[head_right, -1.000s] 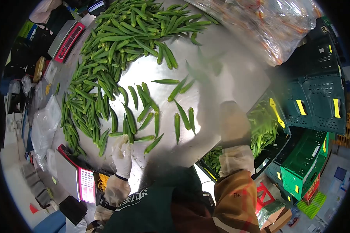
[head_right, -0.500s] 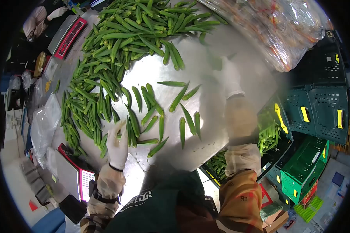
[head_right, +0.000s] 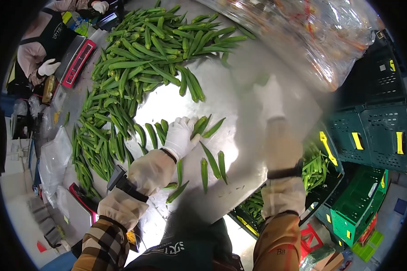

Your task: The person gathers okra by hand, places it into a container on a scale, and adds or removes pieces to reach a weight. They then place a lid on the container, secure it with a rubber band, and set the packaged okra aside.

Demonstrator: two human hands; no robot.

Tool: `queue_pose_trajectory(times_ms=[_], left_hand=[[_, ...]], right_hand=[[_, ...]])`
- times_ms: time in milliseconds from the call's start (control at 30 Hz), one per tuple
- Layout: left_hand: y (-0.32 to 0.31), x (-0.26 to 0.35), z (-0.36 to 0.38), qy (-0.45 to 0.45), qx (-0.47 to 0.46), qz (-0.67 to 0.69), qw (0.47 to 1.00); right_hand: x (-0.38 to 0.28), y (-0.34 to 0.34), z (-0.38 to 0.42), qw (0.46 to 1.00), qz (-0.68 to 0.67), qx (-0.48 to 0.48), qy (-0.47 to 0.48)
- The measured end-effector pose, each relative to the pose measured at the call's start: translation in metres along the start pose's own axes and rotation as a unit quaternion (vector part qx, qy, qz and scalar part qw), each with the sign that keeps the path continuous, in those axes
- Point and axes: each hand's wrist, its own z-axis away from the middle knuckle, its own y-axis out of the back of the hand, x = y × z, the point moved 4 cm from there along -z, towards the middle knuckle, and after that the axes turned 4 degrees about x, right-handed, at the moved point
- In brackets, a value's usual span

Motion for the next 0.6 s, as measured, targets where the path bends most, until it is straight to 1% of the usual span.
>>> queue_pose_trajectory(times_ms=[33,67,133,167,267,300,367,400,467,500,533,600], left_hand=[[-0.002,0.001,0.0,-0.004,-0.001,-0.015,1.0],[-0.004,0.001,0.0,0.001,-0.016,0.0,1.0],[-0.006,0.001,-0.001,0.011,-0.044,0.029,0.999],[-0.008,0.0,0.001,-0.003,-0.026,0.032,0.999],[-0.015,0.001,0.003,0.0,-0.074,-0.032,0.997],[-0.014,0.001,0.003,0.003,-0.076,-0.024,0.997],[-0.003,-0.011,-0.003,0.052,-0.048,0.085,0.994],[0.006,-0.015,-0.007,0.074,-0.033,0.139,0.987],[0.037,-0.024,-0.028,0.168,0.046,0.279,0.945],[0.047,-0.03,-0.044,0.197,0.089,0.292,0.932],[0.055,-0.034,-0.058,0.225,0.133,0.304,0.916],[0.047,-0.032,-0.086,0.216,0.197,0.305,0.906]], right_hand=[[-0.009,0.004,-0.013,0.998,0.057,0.014,-0.014],[-0.013,0.004,-0.019,0.993,0.114,0.028,-0.029],[-0.018,-0.011,-0.023,0.982,0.177,0.031,-0.051],[-0.019,-0.018,-0.025,0.975,0.209,0.031,-0.062],[-0.014,-0.027,-0.04,0.963,0.264,0.04,-0.028],[-0.012,-0.025,-0.042,0.966,0.255,0.013,-0.025],[-0.009,-0.018,-0.049,0.971,0.236,-0.036,-0.017],[-0.016,-0.014,-0.048,0.977,0.209,-0.035,0.005],[-0.034,-0.014,-0.031,0.986,0.153,-0.041,0.049],[-0.043,-0.019,-0.022,0.99,0.126,-0.028,0.058],[-0.048,-0.028,-0.013,0.987,0.136,-0.049,0.066],[-0.054,-0.045,0.0,0.98,0.159,-0.087,0.083]])
